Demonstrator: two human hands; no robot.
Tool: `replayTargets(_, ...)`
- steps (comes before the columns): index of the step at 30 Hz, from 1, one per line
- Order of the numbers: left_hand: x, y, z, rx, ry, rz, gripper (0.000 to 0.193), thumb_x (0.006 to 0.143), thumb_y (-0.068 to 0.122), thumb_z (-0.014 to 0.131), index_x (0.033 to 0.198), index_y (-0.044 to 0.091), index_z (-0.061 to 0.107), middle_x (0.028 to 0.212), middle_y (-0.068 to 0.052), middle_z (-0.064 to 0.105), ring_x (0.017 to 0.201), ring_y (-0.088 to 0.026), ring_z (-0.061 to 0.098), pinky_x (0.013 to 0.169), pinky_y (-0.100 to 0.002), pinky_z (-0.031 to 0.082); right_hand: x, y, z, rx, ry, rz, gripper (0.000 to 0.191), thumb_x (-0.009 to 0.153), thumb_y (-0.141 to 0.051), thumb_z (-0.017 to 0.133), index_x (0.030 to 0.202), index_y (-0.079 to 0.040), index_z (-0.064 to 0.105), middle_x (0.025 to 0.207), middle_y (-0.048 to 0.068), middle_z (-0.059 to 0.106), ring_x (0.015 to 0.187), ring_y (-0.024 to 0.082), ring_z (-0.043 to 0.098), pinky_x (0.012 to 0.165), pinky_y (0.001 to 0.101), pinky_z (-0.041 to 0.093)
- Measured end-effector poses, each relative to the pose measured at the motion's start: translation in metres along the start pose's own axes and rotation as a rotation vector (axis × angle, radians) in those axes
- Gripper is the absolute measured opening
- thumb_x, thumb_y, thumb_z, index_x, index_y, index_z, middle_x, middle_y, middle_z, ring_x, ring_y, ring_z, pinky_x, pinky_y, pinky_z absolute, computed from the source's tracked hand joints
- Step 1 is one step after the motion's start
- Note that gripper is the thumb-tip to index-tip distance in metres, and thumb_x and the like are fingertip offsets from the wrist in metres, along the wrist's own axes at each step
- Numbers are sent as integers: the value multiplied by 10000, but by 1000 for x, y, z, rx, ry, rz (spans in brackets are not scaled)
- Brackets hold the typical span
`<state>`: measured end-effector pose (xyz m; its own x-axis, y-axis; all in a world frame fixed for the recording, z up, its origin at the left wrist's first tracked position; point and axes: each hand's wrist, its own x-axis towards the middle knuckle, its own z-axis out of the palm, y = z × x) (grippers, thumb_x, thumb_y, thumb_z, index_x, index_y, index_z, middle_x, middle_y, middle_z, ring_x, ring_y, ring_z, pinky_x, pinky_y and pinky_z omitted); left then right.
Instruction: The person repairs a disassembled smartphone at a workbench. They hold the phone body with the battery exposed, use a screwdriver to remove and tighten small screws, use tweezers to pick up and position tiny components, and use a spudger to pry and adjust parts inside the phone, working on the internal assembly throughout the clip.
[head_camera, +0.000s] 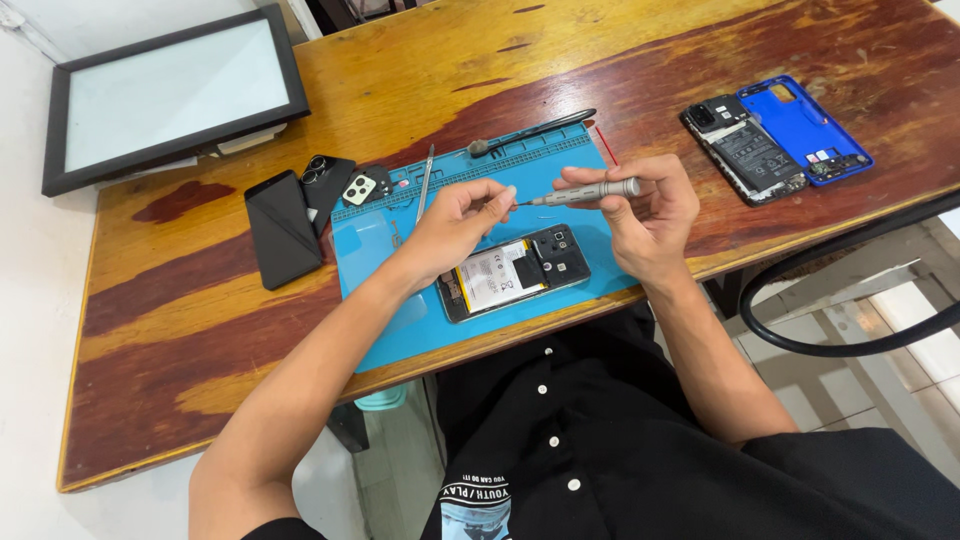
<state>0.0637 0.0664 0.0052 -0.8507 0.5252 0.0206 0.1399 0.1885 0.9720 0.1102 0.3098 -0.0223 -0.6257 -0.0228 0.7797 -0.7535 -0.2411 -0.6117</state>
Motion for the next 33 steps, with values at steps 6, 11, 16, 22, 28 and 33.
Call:
replayTargets(6, 0, 2, -1, 30, -3, 9, 330, 1022, 392, 609, 1068, 84, 719, 877, 69, 636, 782, -11, 512, 711, -202, 444, 2, 0, 0, -34, -9, -16, 287, 1080, -196, 648, 1200, -28, 448, 1230, 289, 694, 1117, 384, 729, 940, 502, 606)
replayTargets(11, -1, 2, -1, 36, -8, 8, 334, 1027, 393, 607, 1066, 82, 722, 861, 69, 622, 755, -13, 485, 677, -205, 424, 2, 0, 1, -31, -13, -18, 285, 1078, -192, 648, 1200, -28, 450, 1229, 289, 695, 1115, 381, 731, 940, 500, 606)
replayTargets(16, 0, 2, 0, 48, -2, -2, 335, 1021, 397, 604, 1055, 85, 720, 857, 75, 629, 762, -8, 499, 683, -199, 434, 1, 1, 0, -12, -19, -8, 280, 1079, -182, 650, 1205, -30, 452, 1231, 289, 691, 1144, 389, 724, 949, 511, 602)
replayTargets(22, 0, 1, 1, 21, -14, 14, 337, 1029, 398, 605, 1048, 79, 713, 860, 71, 624, 775, -10, 504, 700, -199, 444, 0, 1, 0, -15, -17, -5, 278, 1080, -179, 649, 1206, -30, 450, 1224, 294, 690, 1162, 396, 722, 952, 517, 599)
replayTargets(28, -1, 3, 2, 47, -1, -9, 329, 1022, 395, 601, 1052, 87, 712, 846, 71, 632, 748, -12, 493, 669, -196, 430, 0, 0, 0, -19, -24, -12, 276, 1085, -184, 644, 1203, -30, 448, 1219, 297, 692, 1125, 390, 723, 951, 517, 600)
replayTargets(33, -1, 5, 0, 39, -21, 3, 326, 1030, 385, 604, 1040, 77, 710, 845, 64, 622, 737, -23, 480, 659, -204, 424, 2, 0, 0, -17, -24, -21, 278, 1086, -189, 643, 1203, -30, 447, 1220, 295, 693, 1152, 399, 727, 950, 517, 601)
